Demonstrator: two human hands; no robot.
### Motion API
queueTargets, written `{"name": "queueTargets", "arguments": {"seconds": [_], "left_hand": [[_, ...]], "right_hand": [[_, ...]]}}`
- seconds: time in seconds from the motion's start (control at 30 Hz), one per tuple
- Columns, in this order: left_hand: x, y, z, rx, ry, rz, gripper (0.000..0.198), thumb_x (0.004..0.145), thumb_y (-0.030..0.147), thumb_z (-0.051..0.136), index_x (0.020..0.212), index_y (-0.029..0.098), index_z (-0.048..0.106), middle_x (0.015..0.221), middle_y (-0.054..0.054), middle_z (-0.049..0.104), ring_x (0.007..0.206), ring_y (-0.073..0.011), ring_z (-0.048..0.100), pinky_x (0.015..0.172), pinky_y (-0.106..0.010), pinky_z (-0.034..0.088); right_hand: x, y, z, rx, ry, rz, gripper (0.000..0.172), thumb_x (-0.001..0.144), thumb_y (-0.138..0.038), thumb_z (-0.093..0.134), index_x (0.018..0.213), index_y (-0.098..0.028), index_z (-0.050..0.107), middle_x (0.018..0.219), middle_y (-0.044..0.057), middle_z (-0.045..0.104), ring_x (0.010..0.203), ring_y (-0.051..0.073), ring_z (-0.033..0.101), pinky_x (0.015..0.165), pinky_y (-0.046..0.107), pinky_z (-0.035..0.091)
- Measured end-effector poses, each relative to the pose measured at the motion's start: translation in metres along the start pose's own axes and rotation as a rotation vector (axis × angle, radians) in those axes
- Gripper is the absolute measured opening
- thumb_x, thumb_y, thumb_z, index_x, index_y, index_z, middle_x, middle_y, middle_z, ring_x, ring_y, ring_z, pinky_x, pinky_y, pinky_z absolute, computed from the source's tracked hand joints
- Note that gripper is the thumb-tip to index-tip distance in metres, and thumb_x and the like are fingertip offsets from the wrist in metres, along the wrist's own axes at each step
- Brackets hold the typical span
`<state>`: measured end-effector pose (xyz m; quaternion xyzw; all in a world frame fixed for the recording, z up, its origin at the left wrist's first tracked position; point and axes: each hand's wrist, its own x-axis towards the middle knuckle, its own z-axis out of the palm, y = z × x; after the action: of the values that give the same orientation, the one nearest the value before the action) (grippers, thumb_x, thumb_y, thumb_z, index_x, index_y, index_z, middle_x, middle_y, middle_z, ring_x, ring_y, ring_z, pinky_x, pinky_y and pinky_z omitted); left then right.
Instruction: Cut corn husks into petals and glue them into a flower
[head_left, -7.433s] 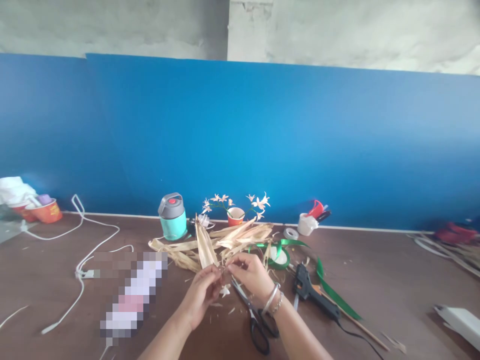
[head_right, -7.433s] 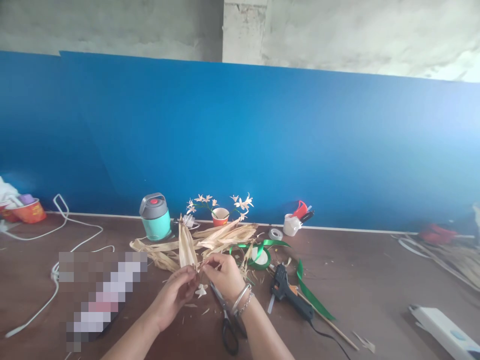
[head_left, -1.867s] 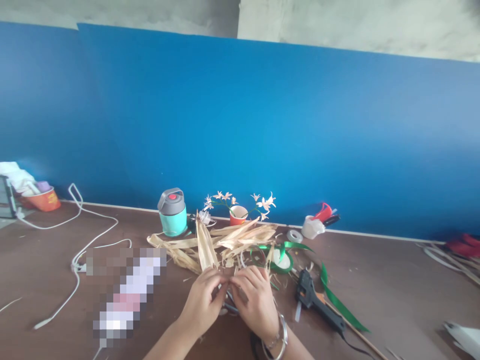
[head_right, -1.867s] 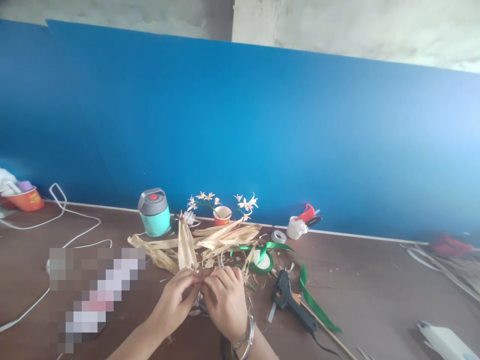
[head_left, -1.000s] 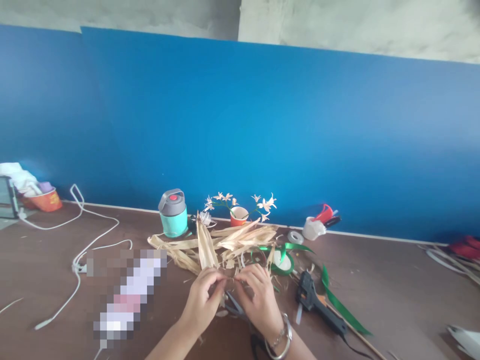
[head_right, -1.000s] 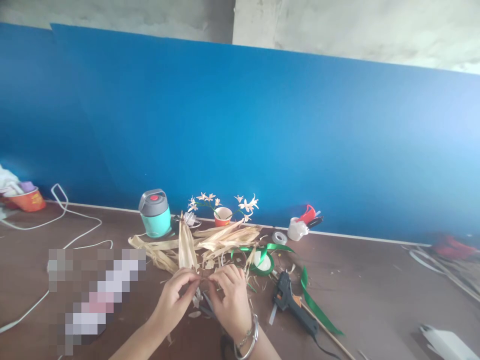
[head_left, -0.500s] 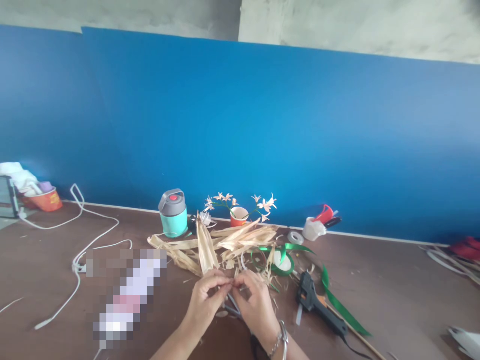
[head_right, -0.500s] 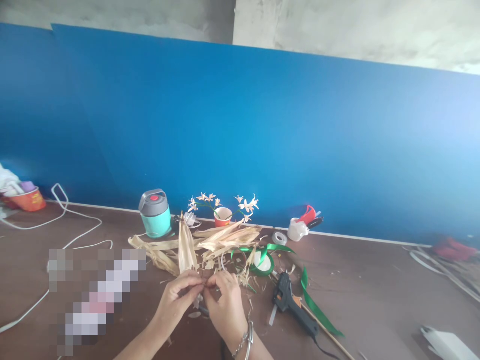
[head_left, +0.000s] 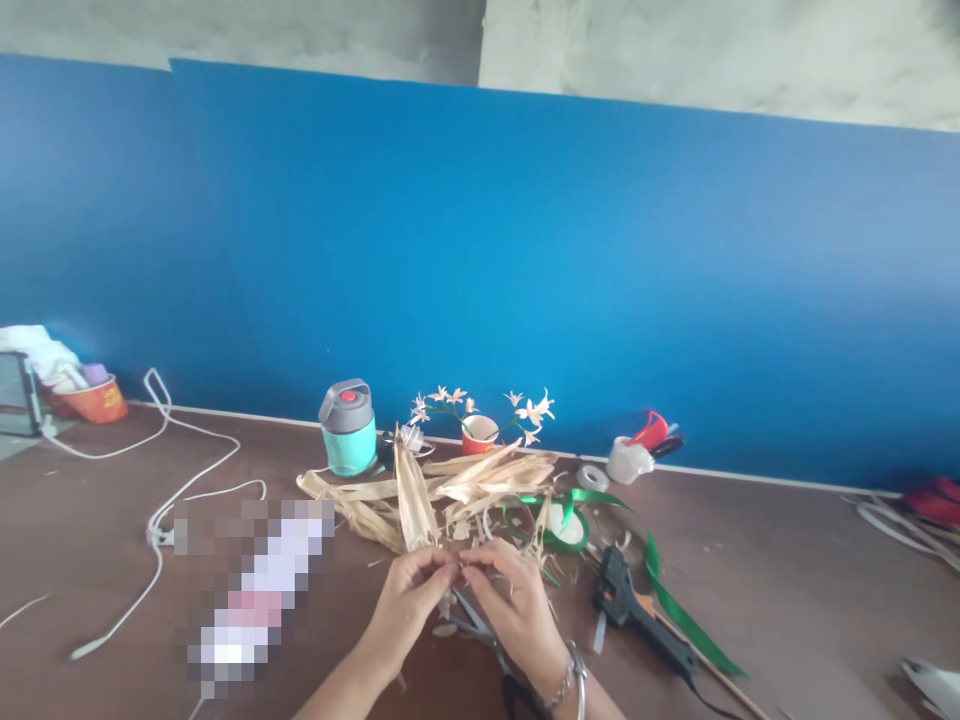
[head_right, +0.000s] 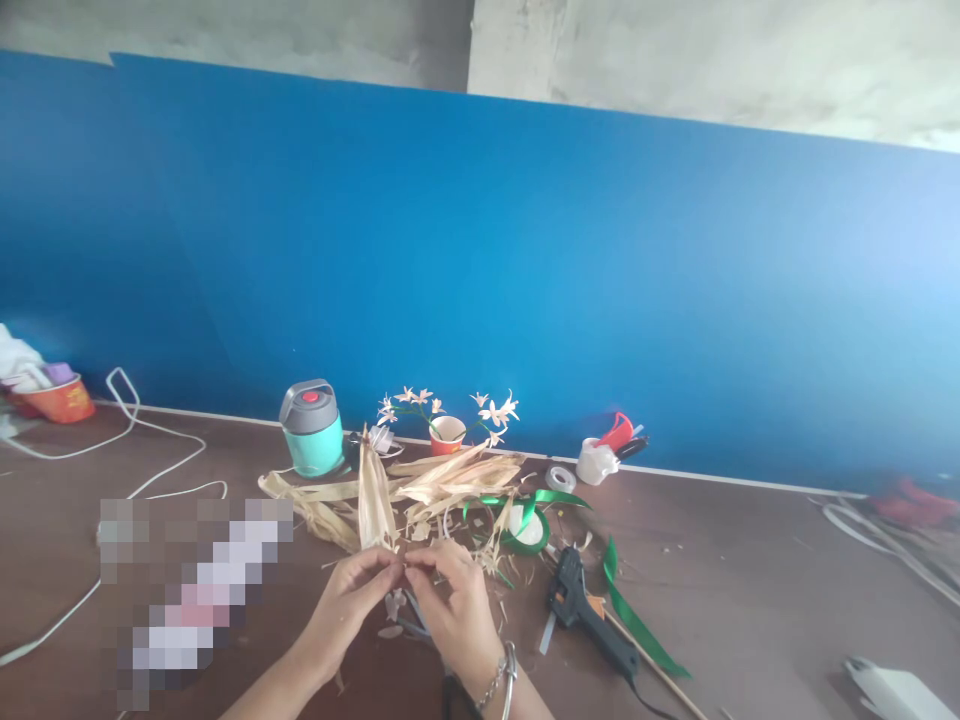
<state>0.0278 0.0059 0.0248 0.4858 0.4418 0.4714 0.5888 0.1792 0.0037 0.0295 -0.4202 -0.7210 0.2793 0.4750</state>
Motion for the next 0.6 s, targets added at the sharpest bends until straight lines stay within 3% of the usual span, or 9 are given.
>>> {"name": "queueTargets", "arguments": {"seconds": [0.33,0.6], "left_hand": [[-0.0025,-0.0019,0.0024,-0.034,-0.095,-0.077,0.036,0.071,0.047,0.062,0.064,0.013,0.061,0.051,0.003,0.046,0.051,-0.0094,0.04,0.051,-0.021,0.031],[-0.0044,-0.001,0.0049,0.021,-0.126,-0.066,0.035,0.071,0.048,0.061,0.072,0.013,0.062,0.057,0.0,0.054,0.054,-0.0123,0.049,0.051,-0.022,0.037]], "right_hand": [[0.0022,-0.0038,0.001,0.1,0.017,0.066,0.013,0.082,-0.019,0.053,0.071,-0.019,0.06,0.073,0.001,0.055,0.071,0.014,0.055,0.066,0.025,0.044],[0.0039,-0.0057,0.0004,0.137,-0.001,0.115,0.015,0.083,-0.022,0.051,0.07,-0.018,0.055,0.073,0.001,0.053,0.071,0.014,0.053,0.067,0.024,0.043]]}}
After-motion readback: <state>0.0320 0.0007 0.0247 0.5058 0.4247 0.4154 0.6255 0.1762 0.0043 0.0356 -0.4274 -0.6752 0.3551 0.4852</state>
